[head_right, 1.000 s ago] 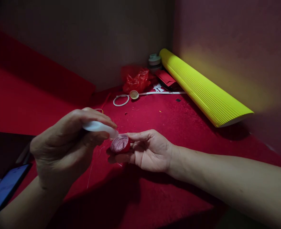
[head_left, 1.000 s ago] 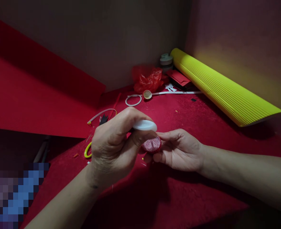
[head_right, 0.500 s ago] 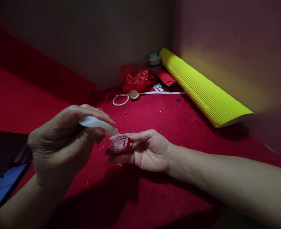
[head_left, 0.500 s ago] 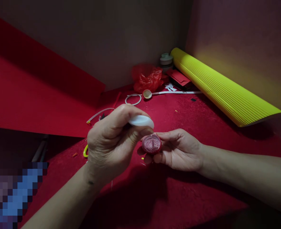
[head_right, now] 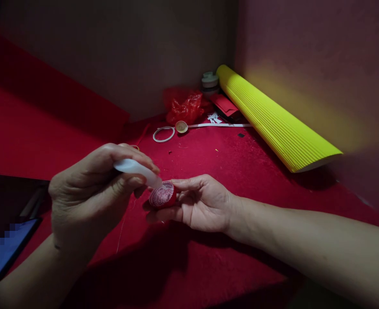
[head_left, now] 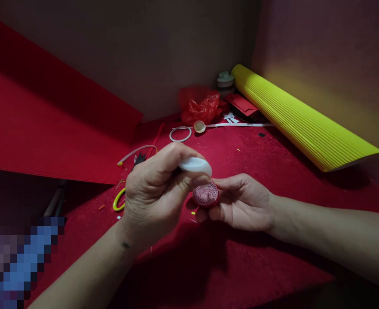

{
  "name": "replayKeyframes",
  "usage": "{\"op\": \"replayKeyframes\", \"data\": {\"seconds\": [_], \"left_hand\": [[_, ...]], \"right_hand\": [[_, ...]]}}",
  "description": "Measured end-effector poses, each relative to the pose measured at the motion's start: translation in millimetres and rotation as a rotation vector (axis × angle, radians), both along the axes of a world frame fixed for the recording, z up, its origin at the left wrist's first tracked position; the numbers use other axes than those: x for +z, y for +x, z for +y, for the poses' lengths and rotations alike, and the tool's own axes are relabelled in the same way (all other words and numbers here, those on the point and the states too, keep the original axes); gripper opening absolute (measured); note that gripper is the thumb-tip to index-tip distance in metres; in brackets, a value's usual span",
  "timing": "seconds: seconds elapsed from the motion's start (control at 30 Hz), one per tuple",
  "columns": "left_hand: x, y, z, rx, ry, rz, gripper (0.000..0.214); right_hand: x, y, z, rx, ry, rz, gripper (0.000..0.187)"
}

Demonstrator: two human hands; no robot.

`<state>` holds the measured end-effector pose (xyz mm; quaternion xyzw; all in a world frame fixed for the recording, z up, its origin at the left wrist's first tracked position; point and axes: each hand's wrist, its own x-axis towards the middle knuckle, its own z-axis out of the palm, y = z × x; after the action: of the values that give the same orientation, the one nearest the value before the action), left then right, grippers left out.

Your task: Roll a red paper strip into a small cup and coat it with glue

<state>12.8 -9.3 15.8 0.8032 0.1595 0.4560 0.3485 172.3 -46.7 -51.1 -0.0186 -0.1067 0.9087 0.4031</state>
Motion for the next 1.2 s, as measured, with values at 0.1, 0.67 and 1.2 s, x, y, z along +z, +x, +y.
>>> {"op": "replayKeyframes", "data": {"seconds": [0.1, 0.67, 1.2], "left_hand": [[0.3, 0.8, -0.7, -0.003, -0.045, 0.048, 0.009], [3.9, 2.0, -3.5, 0.01, 0.013, 0.078, 0.01], [2.3, 2.6, -4.3, 0.031, 0.007, 0.07, 0.008]], "right_hand": [[-1.5, -0.1, 0.5, -0.016, 0.012, -0.017, 0.033], [0.7, 1.1, -0.1, 0.017, 0.012, 0.0, 0.028], [2.0, 2.0, -0.2, 0.033, 0.01, -0.043, 0.028]]}}
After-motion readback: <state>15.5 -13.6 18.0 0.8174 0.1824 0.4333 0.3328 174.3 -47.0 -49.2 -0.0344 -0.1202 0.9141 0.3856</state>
